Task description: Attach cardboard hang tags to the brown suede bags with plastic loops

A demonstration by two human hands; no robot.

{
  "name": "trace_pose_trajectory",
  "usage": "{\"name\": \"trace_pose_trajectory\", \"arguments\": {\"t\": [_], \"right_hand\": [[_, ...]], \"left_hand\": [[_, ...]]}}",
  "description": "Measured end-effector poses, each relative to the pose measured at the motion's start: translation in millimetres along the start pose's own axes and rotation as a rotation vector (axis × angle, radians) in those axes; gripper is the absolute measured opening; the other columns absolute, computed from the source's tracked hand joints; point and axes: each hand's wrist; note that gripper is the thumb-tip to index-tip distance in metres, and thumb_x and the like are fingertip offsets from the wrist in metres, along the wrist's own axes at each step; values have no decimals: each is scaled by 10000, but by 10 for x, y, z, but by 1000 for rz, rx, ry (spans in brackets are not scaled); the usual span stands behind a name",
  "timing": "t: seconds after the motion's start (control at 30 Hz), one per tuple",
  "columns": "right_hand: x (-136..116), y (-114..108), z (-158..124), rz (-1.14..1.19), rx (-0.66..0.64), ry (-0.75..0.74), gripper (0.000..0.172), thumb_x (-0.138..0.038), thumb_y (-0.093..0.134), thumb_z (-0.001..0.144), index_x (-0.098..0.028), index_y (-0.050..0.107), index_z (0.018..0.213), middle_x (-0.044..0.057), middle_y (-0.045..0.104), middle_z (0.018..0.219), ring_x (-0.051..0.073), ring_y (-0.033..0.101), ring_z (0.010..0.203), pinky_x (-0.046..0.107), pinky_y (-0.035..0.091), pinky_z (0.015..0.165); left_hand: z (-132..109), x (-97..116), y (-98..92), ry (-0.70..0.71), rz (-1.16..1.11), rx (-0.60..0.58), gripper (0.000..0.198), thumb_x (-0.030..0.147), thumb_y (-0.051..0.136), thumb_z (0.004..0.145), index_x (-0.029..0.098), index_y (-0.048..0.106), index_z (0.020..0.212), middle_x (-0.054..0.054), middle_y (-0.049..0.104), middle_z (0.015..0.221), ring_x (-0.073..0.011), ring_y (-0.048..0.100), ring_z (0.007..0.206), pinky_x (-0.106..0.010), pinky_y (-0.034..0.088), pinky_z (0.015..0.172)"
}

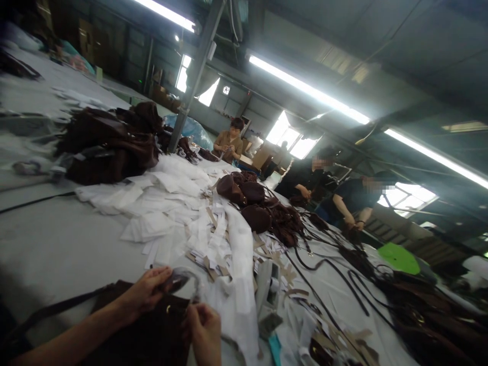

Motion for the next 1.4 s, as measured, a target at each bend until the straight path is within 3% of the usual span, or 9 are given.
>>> {"name": "trace_pose_trajectory", "arguments": {"t": [0.13, 0.23, 0.37, 0.5, 0.77, 0.93, 1.1, 1.27, 1.4], "right_hand": [[-300, -334, 389, -593, 229, -288, 394, -455, 393, 894, -174, 655, 809, 52, 694, 685, 157, 633, 598, 241, 467, 569], [-381, -258, 809, -836, 206, -377, 293, -283, 418, 895, -182, 672, 790, 79, 708, 813, 179, 647, 791, 267, 457, 747], [-341, 74, 1254, -962, 204, -366, 120, -193, 561, 787, -154, 666, 745, 147, 686, 849, 264, 633, 838, 341, 461, 708], [-389, 109, 1373, -959, 216, -373, 229, -134, 476, 802, -157, 628, 632, 145, 678, 787, 252, 639, 728, 341, 459, 639], [-943, -824, 1101, -474, 420, -279, 441, -560, 414, 858, -165, 596, 932, 14, 654, 551, 186, 615, 494, 297, 502, 529], [-1081, -860, 773, -58, 437, -375, 398, -535, 645, 727, -188, 552, 897, 29, 719, 694, 192, 676, 637, 318, 541, 663], [-535, -761, 415, -362, 278, -410, 193, -395, 607, 784, -208, 586, 742, 81, 733, 945, 218, 683, 831, 309, 502, 762], [180, -884, 21, -612, 111, -292, 219, -264, 455, 815, -211, 652, 734, 34, 701, 705, 219, 658, 710, 296, 462, 676], [250, -943, -167, -666, 227, -179, 217, -232, 432, 803, -203, 646, 783, 9, 654, 617, 185, 612, 574, 272, 422, 585]], "left_hand": [[55, 74, -121, -9, -16, 107, 440, 593, 623, 722, 184, 474, 659, 101, 427, 464, 4, 164, 282, -139, 81, 268], [96, 11, -143, -49, -1, 101, 452, 618, 589, 736, 194, 462, 644, 127, 318, 389, -7, 139, 274, -140, 78, 270], [137, -36, -156, -57, 4, 97, 451, 630, 572, 743, 200, 469, 651, 131, 289, 371, -14, 138, 268, -144, 78, 267], [142, 5, -161, -48, 7, 77, 455, 646, 556, 745, 211, 465, 646, 137, 251, 337, -24, 121, 254, -152, 87, 254], [174, -28, -173, -41, -8, 69, 437, 615, 574, 754, 205, 459, 655, 142, 267, 361, -17, 128, 254, -142, 105, 245], [186, -69, -183, -39, 7, 68, 431, 609, 576, 756, 205, 457, 668, 136, 309, 375, -15, 143, 254, -137, 104, 247], [163, -78, -201, -34, 14, 44, 421, 603, 550, 780, 206, 467, 668, 140, 260, 340, -24, 136, 245, -147, 111, 254], [143, -87, -212, -53, 40, 42, 424, 596, 557, 781, 198, 480, 659, 135, 270, 337, -17, 143, 249, -143, 104, 266], [127, -87, -196, -58, 69, 49, 431, 592, 563, 781, 191, 475, 649, 138, 264, 334, -9, 139, 253, -130, 109, 267]]}}
Point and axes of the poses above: each hand's wrist, its own z-axis towards the middle knuckle, its own y-axis out of the palm, x = y × z
